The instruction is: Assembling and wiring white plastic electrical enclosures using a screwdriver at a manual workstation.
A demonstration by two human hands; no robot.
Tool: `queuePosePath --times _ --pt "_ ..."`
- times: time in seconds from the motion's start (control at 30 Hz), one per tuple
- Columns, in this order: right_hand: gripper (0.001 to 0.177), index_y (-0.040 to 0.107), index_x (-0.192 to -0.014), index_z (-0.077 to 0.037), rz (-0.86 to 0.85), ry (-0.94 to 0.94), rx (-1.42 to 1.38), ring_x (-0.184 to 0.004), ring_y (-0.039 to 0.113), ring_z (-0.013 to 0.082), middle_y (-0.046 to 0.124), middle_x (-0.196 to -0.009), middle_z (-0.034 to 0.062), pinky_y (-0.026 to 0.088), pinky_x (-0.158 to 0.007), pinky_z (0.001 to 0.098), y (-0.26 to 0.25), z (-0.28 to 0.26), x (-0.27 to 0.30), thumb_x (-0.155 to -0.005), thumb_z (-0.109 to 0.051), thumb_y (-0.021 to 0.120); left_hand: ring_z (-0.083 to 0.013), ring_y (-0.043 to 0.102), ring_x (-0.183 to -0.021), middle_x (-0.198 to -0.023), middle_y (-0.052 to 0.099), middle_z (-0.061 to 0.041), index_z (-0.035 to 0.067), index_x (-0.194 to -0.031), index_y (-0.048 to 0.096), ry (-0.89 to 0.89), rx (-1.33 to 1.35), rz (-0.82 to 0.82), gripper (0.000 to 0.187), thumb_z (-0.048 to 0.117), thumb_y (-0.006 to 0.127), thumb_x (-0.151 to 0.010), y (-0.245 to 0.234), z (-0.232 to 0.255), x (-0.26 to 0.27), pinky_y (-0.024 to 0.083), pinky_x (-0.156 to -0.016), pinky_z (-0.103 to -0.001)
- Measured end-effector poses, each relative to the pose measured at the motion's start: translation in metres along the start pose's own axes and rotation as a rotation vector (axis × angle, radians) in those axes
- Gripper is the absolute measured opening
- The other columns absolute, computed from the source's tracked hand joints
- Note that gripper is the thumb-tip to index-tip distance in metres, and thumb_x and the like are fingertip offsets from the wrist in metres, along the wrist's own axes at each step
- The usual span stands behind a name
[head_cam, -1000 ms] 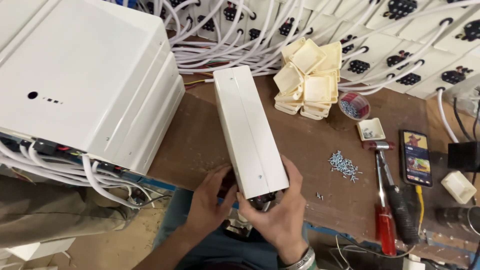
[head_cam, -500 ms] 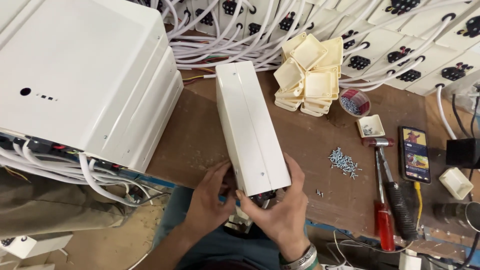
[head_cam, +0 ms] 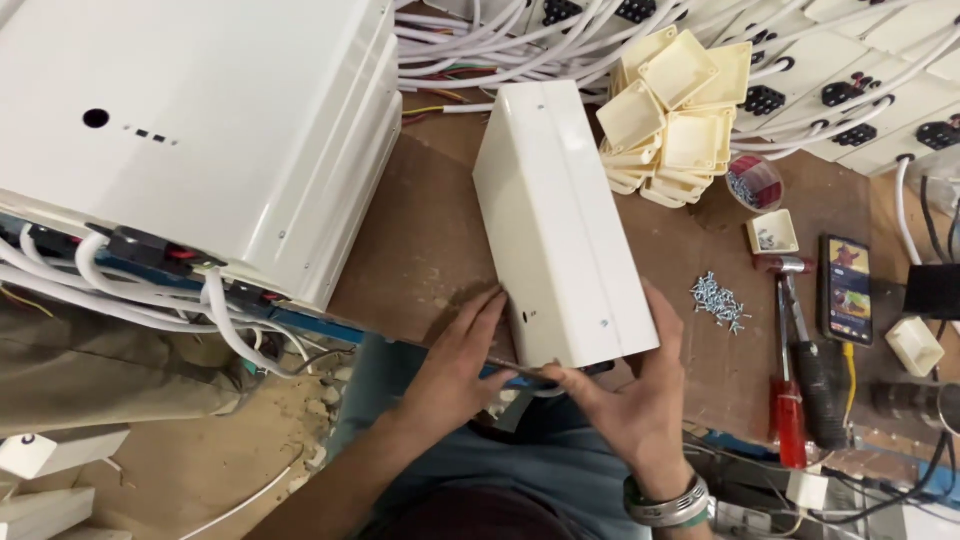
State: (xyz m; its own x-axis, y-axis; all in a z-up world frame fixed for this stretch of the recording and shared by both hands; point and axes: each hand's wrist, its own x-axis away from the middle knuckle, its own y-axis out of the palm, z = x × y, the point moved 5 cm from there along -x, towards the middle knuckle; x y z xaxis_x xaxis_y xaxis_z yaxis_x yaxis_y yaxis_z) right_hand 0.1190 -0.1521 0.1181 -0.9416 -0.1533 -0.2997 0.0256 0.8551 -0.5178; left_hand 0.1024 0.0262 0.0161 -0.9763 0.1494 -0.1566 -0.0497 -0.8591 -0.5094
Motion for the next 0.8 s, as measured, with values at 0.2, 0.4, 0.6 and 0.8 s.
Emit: queuePosePath --times 0.2,0.4,0.6,0.8 --pt "0.11 0.028 -0.154 -0.001 -0.002 0.021 -0.049 -0.132 0.061 0.0268 0.049 -0.149 0.0186 0.057 -0.097 0.0407 0.007 -0.006 0.004 -0.067 -0.022 0.093 -0.0411 0.04 -0.143 -0.16 0.031 -0.02 0.003 -0.156 0.027 0.034 0.029 0.023 0.094 0.017 0.083 -0.082 0.006 -0.01 0.005 0.044 -0.111 -0.047" --pt "0.109 0.027 -0.154 0.001 0.018 -0.009 -0.094 -0.132 0.06 0.0282 0.053 -0.147 0.0207 0.057 -0.106 0.0423 0.011 -0.002 0.007 -0.069 -0.017 0.094 -0.0443 0.039 -0.142 -0.158 0.03 -0.023 0.003 -0.156 0.026 0.031 -0.019 0.035 0.096 0.02 0.085 -0.082 0.003 -0.007 0.003 0.043 -0.109 -0.049" --pt "0.11 0.032 -0.15 0.003 0.05 -0.009 0.065 -0.125 0.067 0.0283 0.06 -0.14 0.0233 0.059 -0.1 0.0404 0.011 -0.006 0.007 -0.066 -0.029 0.096 -0.0437 0.042 -0.141 -0.155 0.036 -0.025 0.001 -0.154 0.03 0.051 -0.074 0.101 0.093 0.023 0.084 -0.082 0.005 -0.003 0.003 0.045 -0.11 -0.049" --pt "0.108 0.033 -0.149 0.002 0.037 0.038 0.043 -0.119 0.071 0.0276 0.064 -0.136 0.0224 0.062 -0.092 0.0385 0.011 -0.003 0.006 -0.068 -0.036 0.094 -0.0459 0.046 -0.137 -0.153 0.04 -0.027 0.0 -0.153 0.033 0.029 -0.107 0.142 0.087 0.022 0.082 -0.085 0.003 0.005 0.007 0.046 -0.108 -0.05"
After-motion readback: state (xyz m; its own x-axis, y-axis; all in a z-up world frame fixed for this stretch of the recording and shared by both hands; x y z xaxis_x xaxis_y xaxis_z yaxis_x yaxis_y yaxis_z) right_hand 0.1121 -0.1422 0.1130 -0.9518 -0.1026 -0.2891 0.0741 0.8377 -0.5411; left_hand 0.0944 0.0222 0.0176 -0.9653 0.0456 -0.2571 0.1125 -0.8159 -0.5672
